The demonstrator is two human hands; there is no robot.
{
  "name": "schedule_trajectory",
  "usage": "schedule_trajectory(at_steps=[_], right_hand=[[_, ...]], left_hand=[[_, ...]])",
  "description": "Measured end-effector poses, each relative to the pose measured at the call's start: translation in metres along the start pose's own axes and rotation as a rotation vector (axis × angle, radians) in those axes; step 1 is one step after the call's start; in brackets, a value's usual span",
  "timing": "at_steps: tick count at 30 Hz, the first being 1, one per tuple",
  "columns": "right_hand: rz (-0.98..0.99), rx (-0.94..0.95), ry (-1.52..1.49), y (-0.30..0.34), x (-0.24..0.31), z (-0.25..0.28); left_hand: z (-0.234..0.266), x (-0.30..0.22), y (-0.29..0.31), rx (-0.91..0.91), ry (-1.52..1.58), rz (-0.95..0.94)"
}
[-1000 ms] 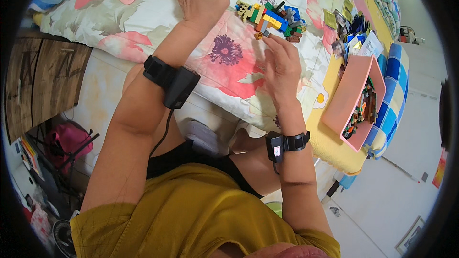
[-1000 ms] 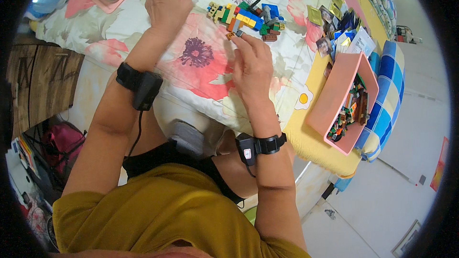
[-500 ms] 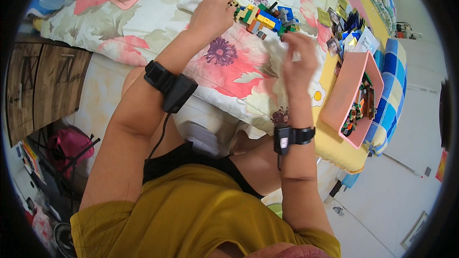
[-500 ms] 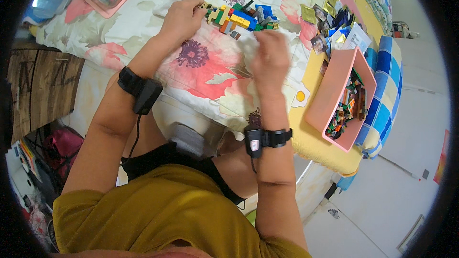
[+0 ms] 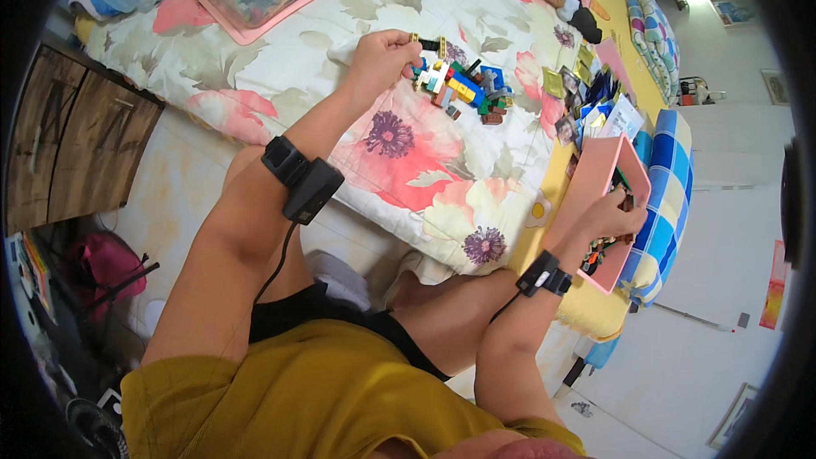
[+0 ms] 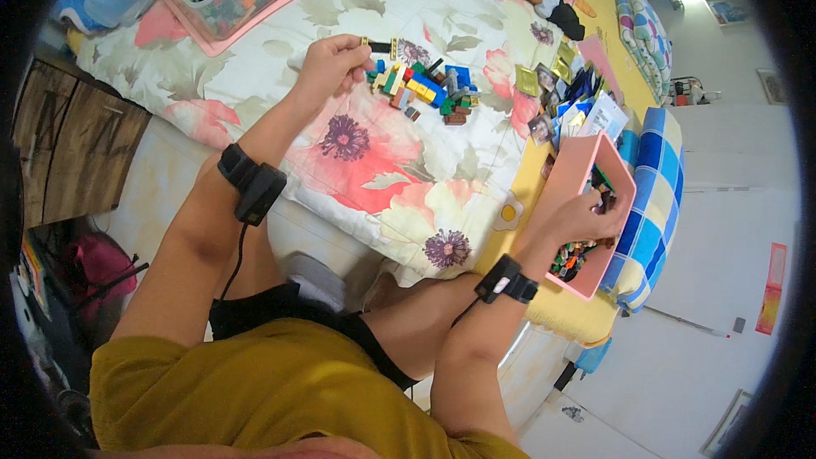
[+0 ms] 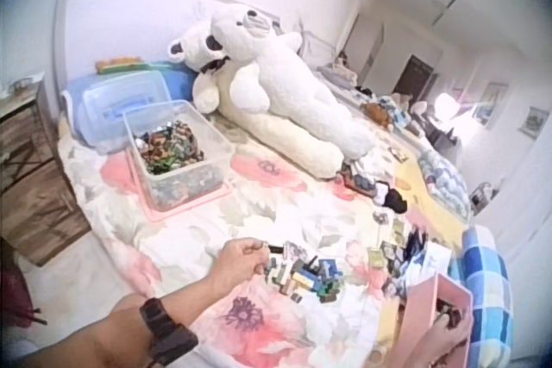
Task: The person sits on the floor and assembles small plastic building blocks on a bed. They pick pieces from a pink bin and the bed surface, connect them into small structures, and occasionally wipe the pieces with a white cloth. The person also opens a clear plastic container and pours more blocks onto the bed.
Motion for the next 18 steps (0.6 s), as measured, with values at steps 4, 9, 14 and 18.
schedule_trajectory(at_steps=[4,9,14,18], right_hand=[[-0.072,0.291,-0.552,0.052,0.055,-0.027],[-0.15,0.735,-0.899,0.122,0.126,-0.041],[-0.536,1.042,-1.113,0.152,0.142,-0.046],[-0.622,1.174,-1.138,0.158,0.141,-0.049]], left_hand=[[-0.017,-0.004,0.007,0.158,0.016,-0.096],[-0.035,0.0,0.017,0.34,0.001,-0.135],[-0.051,0.006,0.031,0.441,-0.049,-0.133],[-0.06,0.015,0.043,0.476,-0.066,-0.073]])
Point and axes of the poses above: each hand's wrist, its own y-axis away from the middle knuckle, its own z-axis out of the back of the hand, x = y × z, the point moved 6 cm from there along -y, towards the middle knuckle, and after that the axes turned 2 degrees about -x, right-handed, at the moved point
